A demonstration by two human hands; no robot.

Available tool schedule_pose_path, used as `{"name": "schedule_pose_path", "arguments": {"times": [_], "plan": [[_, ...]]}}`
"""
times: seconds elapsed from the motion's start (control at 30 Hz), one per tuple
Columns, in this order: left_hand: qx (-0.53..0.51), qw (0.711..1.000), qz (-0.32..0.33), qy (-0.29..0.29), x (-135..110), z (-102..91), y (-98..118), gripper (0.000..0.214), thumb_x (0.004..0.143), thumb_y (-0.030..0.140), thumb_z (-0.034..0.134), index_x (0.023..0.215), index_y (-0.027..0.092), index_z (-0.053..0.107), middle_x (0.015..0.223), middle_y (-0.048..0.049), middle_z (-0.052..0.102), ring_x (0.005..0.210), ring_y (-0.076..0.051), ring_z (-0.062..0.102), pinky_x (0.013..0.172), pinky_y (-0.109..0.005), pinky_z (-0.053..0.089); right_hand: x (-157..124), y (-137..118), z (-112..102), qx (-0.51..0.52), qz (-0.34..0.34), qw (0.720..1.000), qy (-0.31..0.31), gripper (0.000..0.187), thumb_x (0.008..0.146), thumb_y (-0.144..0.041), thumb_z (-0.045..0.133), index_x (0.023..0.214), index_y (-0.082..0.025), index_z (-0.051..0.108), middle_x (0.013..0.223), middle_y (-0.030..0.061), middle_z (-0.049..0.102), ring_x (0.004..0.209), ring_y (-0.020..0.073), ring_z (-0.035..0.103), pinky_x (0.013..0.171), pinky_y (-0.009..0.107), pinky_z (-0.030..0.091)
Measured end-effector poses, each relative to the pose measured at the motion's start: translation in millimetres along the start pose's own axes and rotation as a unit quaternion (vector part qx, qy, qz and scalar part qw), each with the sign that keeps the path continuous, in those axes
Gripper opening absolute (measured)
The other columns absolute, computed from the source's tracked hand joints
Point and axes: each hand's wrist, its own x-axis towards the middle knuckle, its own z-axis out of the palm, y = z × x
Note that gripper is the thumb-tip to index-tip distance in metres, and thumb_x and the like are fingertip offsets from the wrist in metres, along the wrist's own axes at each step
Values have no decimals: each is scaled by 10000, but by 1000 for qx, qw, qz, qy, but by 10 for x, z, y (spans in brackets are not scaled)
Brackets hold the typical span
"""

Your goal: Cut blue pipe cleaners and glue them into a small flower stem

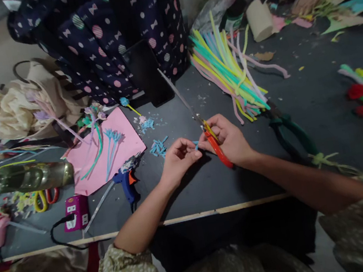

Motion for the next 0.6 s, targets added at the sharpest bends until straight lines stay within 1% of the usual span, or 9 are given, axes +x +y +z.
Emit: {"name": "schedule_pose_path", "arguments": {"times": [0.07, 0.17, 0.27, 0.33, 0.4, 0.43, 0.5, 0.6], "plan": [[109, 991, 72, 32, -16, 13, 6, 295, 691, 324, 810, 821, 178, 588, 689, 32, 552, 610, -84, 509, 606, -233, 423, 9, -21, -4, 0, 7, 1000, 9, 516, 613, -409, 853, 887, -257, 443, 658, -68, 587, 550, 103, 567, 524, 226, 476], [244, 952, 177, 57, -23, 12, 4, 204, 750, 292, 759, 828, 185, 604, 748, 16, 556, 670, -99, 511, 645, -247, 425, 6, -33, -9, 2, 14, 1000, 8, 531, 602, -419, 857, 885, -260, 437, 645, -74, 584, 549, 108, 572, 525, 229, 481], [311, 914, 253, 59, -19, -5, -4, 112, 809, 257, 694, 848, 191, 612, 764, 2, 573, 698, -113, 528, 659, -255, 430, -9, -13, -2, 5, 8, 1000, 2, 548, 586, -410, 866, 894, -259, 440, 639, -83, 580, 533, 99, 563, 522, 221, 473], [330, 898, 285, 58, -19, -14, -6, 80, 824, 234, 670, 871, 192, 621, 788, -10, 595, 722, -123, 543, 679, -264, 436, -18, 6, 3, 4, 2, 1000, 3, 547, 589, -409, 865, 903, -256, 444, 647, -81, 589, 537, 96, 564, 535, 221, 475], [333, 893, 298, 56, -25, -13, -1, 69, 827, 221, 660, 884, 192, 635, 806, -21, 613, 745, -132, 555, 701, -274, 440, -22, 17, 6, 1, -1, 1000, 4, 535, 602, -412, 858, 908, -251, 448, 668, -70, 608, 557, 98, 574, 554, 224, 480], [329, 896, 293, 56, -30, -8, 6, 63, 826, 219, 657, 882, 192, 643, 808, -24, 619, 750, -135, 559, 707, -276, 439, -22, 19, 6, 0, -1, 1000, 3, 531, 607, -413, 855, 907, -249, 450, 676, -65, 614, 565, 99, 577, 559, 225, 480], [312, 910, 267, 58, -40, 7, 26, 47, 824, 227, 657, 857, 195, 658, 797, -25, 625, 743, -138, 559, 711, -276, 433, -20, 15, 5, -1, 0, 1000, 0, 527, 608, -414, 854, 903, -246, 450, 686, -60, 619, 564, 96, 571, 560, 225, 477], [264, 940, 207, 64, -51, 34, 62, 53, 813, 253, 674, 826, 201, 676, 786, -23, 627, 725, -138, 554, 710, -274, 424, -15, 7, 0, -2, 3, 1000, -1, 530, 606, -418, 855, 903, -249, 449, 691, -57, 614, 565, 98, 562, 565, 234, 480]]}}
